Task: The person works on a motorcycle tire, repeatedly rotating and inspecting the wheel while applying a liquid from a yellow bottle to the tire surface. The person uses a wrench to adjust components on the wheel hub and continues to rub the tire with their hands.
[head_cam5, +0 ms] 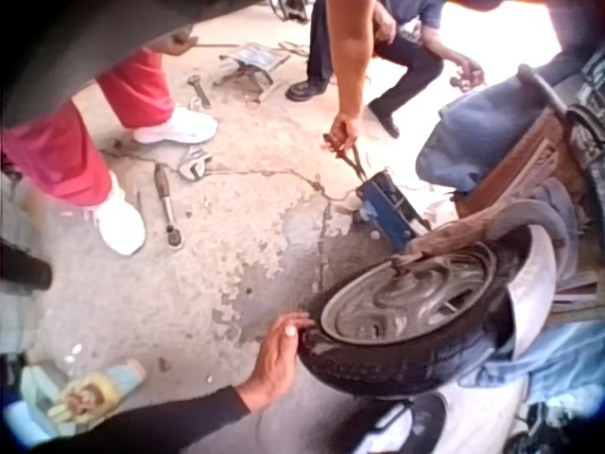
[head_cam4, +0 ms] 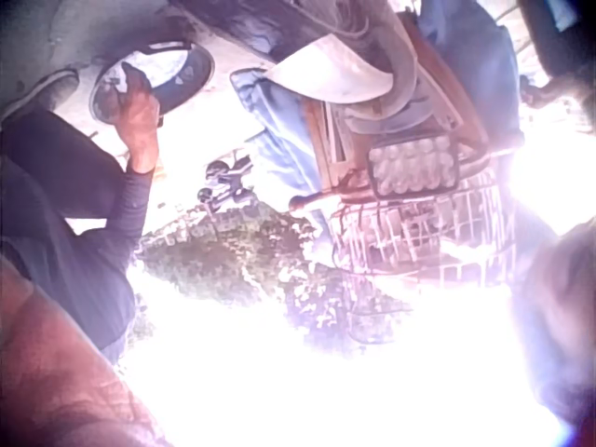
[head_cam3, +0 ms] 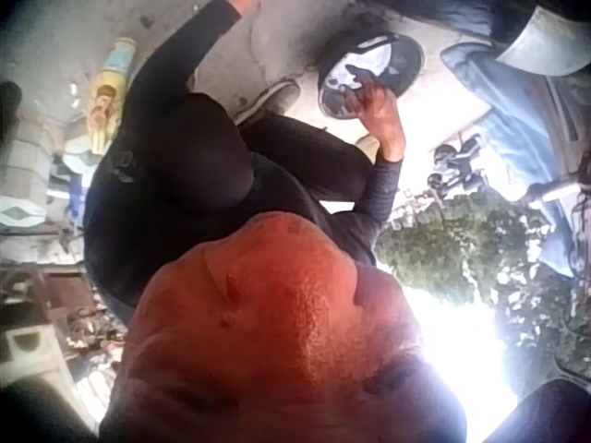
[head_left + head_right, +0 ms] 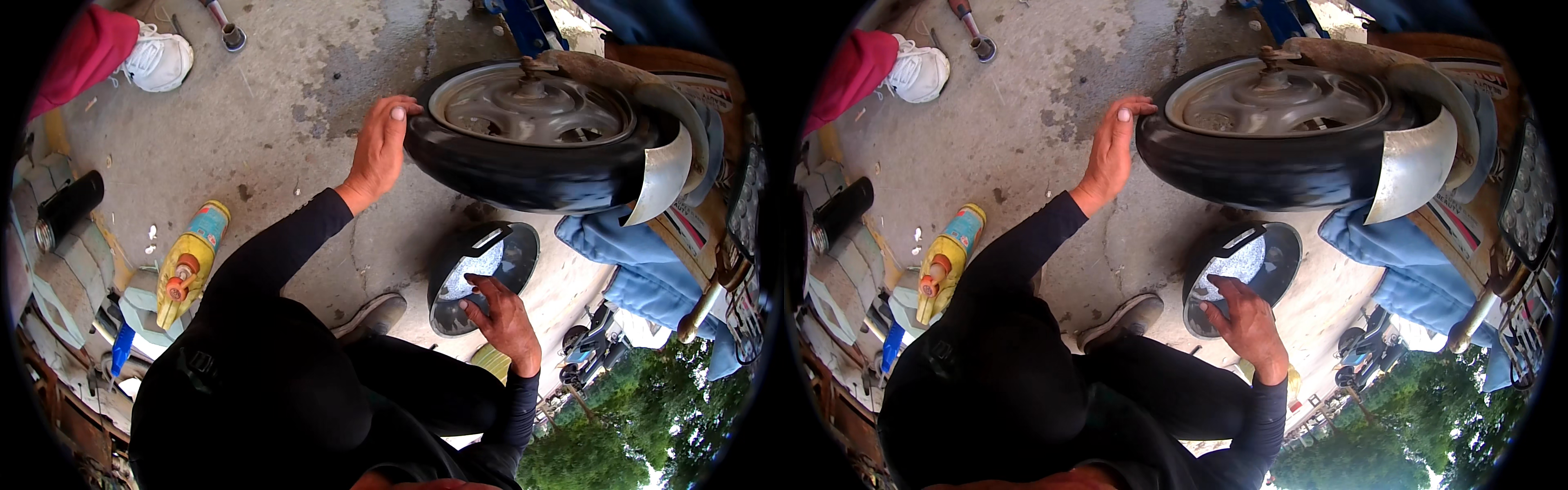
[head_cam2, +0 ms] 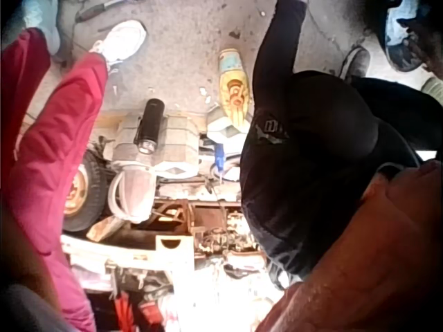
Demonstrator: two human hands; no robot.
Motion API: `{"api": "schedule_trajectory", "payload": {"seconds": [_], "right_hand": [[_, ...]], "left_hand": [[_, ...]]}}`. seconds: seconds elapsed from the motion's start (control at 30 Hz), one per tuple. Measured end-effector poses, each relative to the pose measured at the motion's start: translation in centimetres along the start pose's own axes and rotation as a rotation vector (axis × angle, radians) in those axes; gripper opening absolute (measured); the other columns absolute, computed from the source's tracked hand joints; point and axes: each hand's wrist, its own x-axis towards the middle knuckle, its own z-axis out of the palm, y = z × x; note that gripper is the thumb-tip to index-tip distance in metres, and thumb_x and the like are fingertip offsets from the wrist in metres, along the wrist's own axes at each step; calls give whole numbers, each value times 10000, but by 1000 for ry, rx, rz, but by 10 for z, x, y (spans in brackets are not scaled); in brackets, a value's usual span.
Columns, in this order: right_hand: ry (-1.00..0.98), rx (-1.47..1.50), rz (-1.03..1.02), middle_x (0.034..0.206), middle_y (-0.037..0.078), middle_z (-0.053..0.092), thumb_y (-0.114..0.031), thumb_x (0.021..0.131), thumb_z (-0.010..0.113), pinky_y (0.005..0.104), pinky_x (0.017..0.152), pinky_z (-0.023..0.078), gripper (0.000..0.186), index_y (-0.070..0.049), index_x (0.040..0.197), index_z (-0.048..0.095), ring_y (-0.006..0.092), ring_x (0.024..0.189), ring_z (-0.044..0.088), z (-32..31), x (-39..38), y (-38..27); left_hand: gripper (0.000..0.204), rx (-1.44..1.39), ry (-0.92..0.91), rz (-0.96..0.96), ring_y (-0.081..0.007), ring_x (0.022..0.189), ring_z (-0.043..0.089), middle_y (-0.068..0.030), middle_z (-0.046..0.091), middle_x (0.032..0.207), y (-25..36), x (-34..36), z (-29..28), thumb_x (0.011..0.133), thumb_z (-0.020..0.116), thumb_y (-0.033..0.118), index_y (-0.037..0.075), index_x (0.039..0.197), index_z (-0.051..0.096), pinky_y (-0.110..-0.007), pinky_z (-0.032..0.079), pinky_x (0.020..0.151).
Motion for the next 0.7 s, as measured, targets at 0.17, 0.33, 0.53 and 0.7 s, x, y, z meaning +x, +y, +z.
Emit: {"api": "schedule_trajectory", "payload": {"seconds": [0.17, 0.33, 0.53, 0.7], "right_hand": [[-15, 16, 23, 1145, 203, 658, -218, 917, 680, 408, 836, 538, 403, -4, 1248, 596, 350, 1011, 667, -1, 2, 0], [-25, 16, 39, 1149, 203, 658, -217, 915, 686, 408, 835, 538, 408, -5, 1251, 596, 350, 1005, 668, 0, 2, 1], [-6, 14, 6, 1134, 207, 658, -193, 903, 689, 410, 829, 533, 409, -7, 1254, 595, 355, 989, 667, 0, 1, -7], [104, -79, -47, 1073, 170, 676, -196, 878, 695, 456, 808, 529, 364, -48, 1202, 620, 383, 950, 656, 4, -7, 4]], "left_hand": [[578, -10, 3, -31, -242, 1223, 530, -140, 588, 1257, -7, -5, -1, 1083, 247, 422, -24, 1214, 591, -346, 363, 1082], [596, -85, -39, -143, -237, 1259, 513, -140, 570, 1334, -14, -3, -2, 1081, 253, 439, -25, 1299, 557, -344, 354, 1098], [606, -118, -100, -185, -236, 1327, 466, -148, 528, 1400, -23, 1, -4, 1083, 224, 435, -20, 1363, 509, -347, 321, 1130], [688, 152, -129, 344, -360, 1360, 411, -206, 447, 1443, 19, -12, -8, 943, 540, 512, -5, 1386, 446, -444, 306, 1133]]}}
